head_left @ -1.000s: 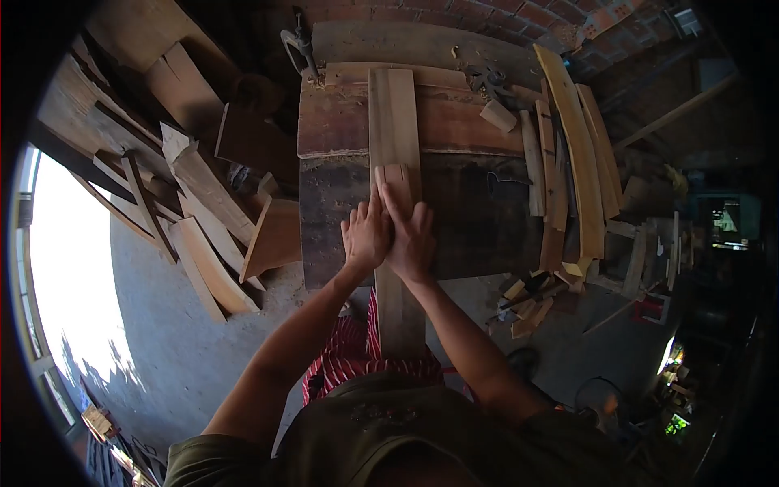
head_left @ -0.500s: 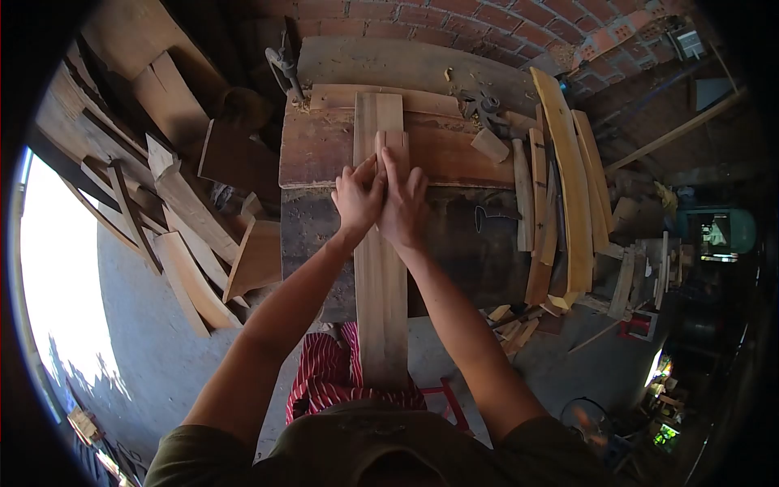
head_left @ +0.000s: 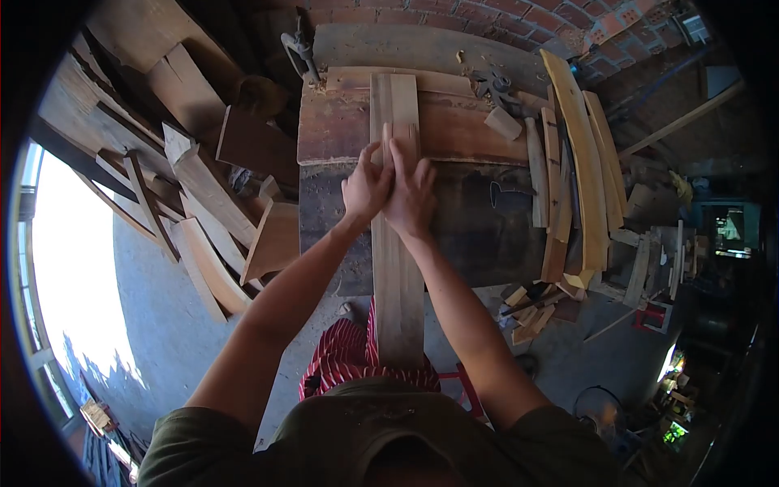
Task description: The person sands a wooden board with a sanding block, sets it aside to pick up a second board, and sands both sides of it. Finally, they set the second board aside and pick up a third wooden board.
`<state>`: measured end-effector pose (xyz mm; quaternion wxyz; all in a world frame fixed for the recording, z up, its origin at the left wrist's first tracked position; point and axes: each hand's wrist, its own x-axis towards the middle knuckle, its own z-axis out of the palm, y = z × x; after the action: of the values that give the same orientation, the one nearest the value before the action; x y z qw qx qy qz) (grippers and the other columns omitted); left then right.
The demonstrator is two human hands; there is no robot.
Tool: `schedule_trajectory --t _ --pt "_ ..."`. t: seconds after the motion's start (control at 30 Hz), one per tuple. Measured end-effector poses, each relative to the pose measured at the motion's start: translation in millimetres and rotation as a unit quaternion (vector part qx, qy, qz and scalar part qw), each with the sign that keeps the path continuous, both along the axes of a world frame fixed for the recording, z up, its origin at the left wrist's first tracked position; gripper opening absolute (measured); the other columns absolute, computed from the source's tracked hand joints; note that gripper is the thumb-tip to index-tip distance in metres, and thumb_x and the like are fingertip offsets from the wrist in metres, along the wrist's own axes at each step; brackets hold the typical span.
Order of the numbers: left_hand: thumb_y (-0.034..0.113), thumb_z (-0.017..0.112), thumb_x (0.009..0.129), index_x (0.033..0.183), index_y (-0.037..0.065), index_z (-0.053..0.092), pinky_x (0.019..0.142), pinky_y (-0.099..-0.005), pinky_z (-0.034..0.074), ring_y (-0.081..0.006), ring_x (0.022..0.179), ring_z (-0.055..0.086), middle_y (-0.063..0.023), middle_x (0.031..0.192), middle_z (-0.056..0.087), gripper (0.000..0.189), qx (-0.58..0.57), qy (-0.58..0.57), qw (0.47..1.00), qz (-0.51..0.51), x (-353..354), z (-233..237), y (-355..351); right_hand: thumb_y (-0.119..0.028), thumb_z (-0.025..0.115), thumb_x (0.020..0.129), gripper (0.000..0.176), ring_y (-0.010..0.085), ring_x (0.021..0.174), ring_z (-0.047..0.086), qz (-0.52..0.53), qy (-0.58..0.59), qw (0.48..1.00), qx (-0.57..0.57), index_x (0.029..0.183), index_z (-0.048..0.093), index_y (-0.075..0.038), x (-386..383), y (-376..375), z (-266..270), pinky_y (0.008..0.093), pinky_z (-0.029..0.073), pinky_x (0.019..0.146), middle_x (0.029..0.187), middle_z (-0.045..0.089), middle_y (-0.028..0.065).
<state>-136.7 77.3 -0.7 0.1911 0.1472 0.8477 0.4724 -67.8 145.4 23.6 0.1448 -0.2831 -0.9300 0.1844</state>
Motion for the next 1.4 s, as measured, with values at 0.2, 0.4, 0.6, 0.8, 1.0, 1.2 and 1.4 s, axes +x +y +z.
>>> schedule_trajectory --t 0.2,0.4,0.6,0.8,1.0,1.2,1.4 --pt "0.029 0.048 0.092 0.151 -0.004 0.009 0.085 -0.041 0.038 -0.0281 0.103 0.057 -0.0145 0.11 0.058 0.078 -0.177 0.024 0.972 -0.154 188 -9 -118 -0.021 0.069 0.078 0.071 0.0365 0.089 0.051 0.082 -0.03 0.996 -0.007 0.144 0.042 -0.026 180 -99 -6 0.0442 0.053 0.067 0.096 0.042 0.0168" --pt "0.026 0.047 0.092 0.149 -0.007 0.007 0.087 -0.0421 0.038 -0.0324 0.106 0.055 -0.0183 0.115 0.056 0.077 -0.138 0.047 0.984 -0.102 147 -4 -88 -0.016 0.067 0.078 0.074 0.0382 0.092 0.05 0.151 -0.076 0.985 -0.02 0.146 0.039 -0.028 133 -61 -3 0.0461 0.053 0.068 0.098 0.042 0.017" --pt "0.038 0.037 0.098 0.151 0.004 0.014 0.097 -0.0511 0.038 -0.0386 0.119 0.052 -0.0227 0.129 0.054 0.067 -0.102 0.094 0.987 -0.08 -57 -13 18 -0.016 0.064 0.08 0.071 0.0422 0.103 0.05 0.12 0.004 0.991 0.055 0.143 0.036 -0.03 -54 33 -6 0.0498 0.053 0.068 0.107 0.045 0.0194" --pt "0.039 0.035 0.097 0.149 0.006 0.016 0.098 -0.0561 0.036 -0.0422 0.122 0.05 -0.0241 0.133 0.051 0.064 0.003 0.043 0.994 -0.097 -151 -55 65 -0.026 0.062 0.082 0.062 0.0421 0.105 0.051 0.11 0.007 0.992 0.07 0.14 0.038 -0.033 -117 67 -12 0.0524 0.053 0.073 0.11 0.046 0.0199" --pt "0.029 0.041 0.094 0.151 0.001 0.011 0.095 -0.0504 0.038 -0.0365 0.119 0.054 -0.0228 0.131 0.054 0.07 -0.125 0.068 0.98 -0.142 39 -17 -18 -0.023 0.064 0.081 0.075 0.0388 0.101 0.05 0.062 -0.08 0.995 0.02 0.148 0.03 -0.031 46 -14 -1 0.0473 0.054 0.071 0.107 0.043 0.0184" --pt "0.027 0.046 0.092 0.15 -0.005 0.01 0.092 -0.0423 0.039 -0.0292 0.115 0.055 -0.021 0.131 0.052 0.076 -0.21 -0.01 0.953 -0.217 227 8 -117 -0.021 0.069 0.078 0.076 0.0369 0.092 0.051 0.056 -0.088 0.994 0.001 0.146 0.036 -0.027 226 -106 -7 0.0444 0.053 0.069 0.099 0.043 0.017" --pt "0.028 0.045 0.092 0.15 -0.005 0.008 0.09 -0.043 0.039 -0.0294 0.117 0.054 -0.0215 0.127 0.053 0.077 -0.16 0.016 0.964 -0.21 185 6 -96 -0.021 0.071 0.077 0.076 0.036 0.091 0.05 0.081 -0.079 0.993 0.021 0.145 0.037 -0.025 193 -77 -10 0.0431 0.053 0.065 0.098 0.042 0.0166"
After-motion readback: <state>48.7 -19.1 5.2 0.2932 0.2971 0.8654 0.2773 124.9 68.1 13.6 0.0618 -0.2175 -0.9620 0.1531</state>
